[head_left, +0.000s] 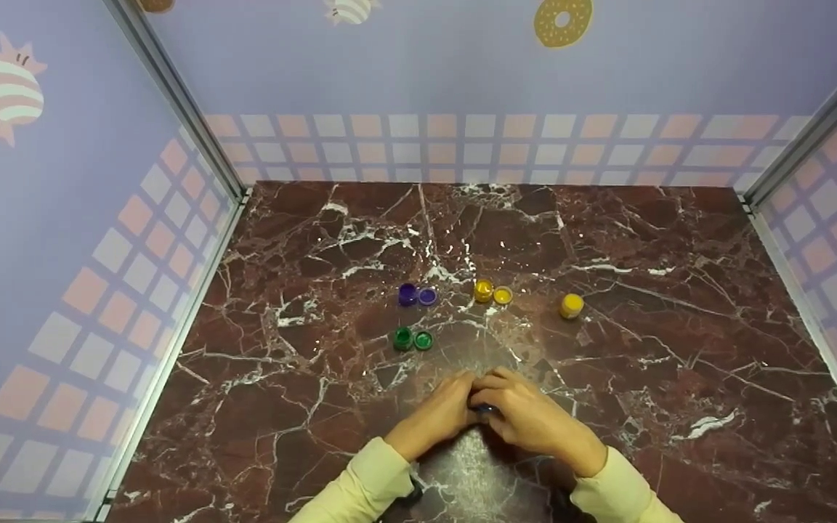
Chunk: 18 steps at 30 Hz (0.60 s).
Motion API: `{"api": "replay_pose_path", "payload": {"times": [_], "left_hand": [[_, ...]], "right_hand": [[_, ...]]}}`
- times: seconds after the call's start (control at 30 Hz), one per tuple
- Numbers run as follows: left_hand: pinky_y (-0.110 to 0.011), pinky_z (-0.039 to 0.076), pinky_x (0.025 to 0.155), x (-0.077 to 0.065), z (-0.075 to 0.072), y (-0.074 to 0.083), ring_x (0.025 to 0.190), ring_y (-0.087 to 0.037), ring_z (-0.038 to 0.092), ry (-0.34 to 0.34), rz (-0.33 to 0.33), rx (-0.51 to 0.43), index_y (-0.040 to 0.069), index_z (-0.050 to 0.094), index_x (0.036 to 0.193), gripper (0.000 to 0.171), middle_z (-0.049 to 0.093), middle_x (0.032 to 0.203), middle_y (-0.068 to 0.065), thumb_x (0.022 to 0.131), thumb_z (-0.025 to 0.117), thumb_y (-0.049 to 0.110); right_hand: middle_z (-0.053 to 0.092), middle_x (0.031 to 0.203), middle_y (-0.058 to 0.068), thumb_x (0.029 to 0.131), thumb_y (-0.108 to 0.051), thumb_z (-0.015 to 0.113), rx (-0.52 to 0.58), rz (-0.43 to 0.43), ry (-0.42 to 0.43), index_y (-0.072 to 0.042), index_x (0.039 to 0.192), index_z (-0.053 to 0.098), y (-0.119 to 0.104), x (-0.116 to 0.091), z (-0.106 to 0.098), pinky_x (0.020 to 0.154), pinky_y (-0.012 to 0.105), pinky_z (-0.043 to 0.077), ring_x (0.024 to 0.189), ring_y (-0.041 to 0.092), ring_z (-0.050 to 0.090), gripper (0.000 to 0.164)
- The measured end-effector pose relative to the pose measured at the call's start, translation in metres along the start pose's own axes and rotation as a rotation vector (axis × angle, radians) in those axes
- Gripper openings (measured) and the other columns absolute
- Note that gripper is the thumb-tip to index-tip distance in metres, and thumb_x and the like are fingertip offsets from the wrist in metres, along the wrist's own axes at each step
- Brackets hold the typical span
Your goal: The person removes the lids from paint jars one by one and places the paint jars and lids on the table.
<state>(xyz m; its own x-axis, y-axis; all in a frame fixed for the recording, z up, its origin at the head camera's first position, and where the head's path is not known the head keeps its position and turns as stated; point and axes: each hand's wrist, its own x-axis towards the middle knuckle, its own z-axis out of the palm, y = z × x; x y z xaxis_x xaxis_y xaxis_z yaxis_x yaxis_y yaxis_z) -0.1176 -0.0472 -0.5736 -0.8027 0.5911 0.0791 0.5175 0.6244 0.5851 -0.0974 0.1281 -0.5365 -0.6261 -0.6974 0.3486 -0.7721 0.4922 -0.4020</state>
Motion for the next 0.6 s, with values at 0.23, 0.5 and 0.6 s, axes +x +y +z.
{"api": "replay_pose_path", "payload": {"times": [0.23,0.5,0.6], "left_hand": [[-0.022,0.041,0.064,0.0,-0.001,0.0,0.072,-0.009,0.048,0.012,0.006,-0.046,0.011,0.054,0.094,0.037,0.051,0.083,0.003,0.072,0.08,0.025],[-0.019,0.042,0.066,0.0,0.001,0.0,0.073,-0.006,0.048,0.024,0.015,-0.071,0.01,0.057,0.095,0.036,0.053,0.085,0.003,0.07,0.081,0.019],[-0.019,0.041,0.065,0.0,0.001,0.0,0.071,-0.006,0.047,0.027,0.011,-0.068,0.01,0.057,0.093,0.035,0.053,0.083,0.003,0.07,0.081,0.019]], "right_hand": [[0.062,0.097,0.004,0.082,-0.009,0.069,0.085,0.232,0.177,-0.005,0.094,0.068,0.0,0.0,-0.007,0.075,0.031,0.05,0.087,0.014,0.058,0.013],[0.06,0.083,0.009,0.08,-0.005,0.07,0.041,0.505,0.329,0.0,0.087,0.067,-0.006,0.001,0.0,0.057,0.032,0.05,0.068,0.019,0.06,0.01],[0.061,0.084,0.011,0.079,-0.01,0.072,-0.011,0.562,0.298,0.0,0.086,0.066,-0.012,0.003,0.004,0.06,0.036,0.049,0.069,0.022,0.06,0.013]]}}
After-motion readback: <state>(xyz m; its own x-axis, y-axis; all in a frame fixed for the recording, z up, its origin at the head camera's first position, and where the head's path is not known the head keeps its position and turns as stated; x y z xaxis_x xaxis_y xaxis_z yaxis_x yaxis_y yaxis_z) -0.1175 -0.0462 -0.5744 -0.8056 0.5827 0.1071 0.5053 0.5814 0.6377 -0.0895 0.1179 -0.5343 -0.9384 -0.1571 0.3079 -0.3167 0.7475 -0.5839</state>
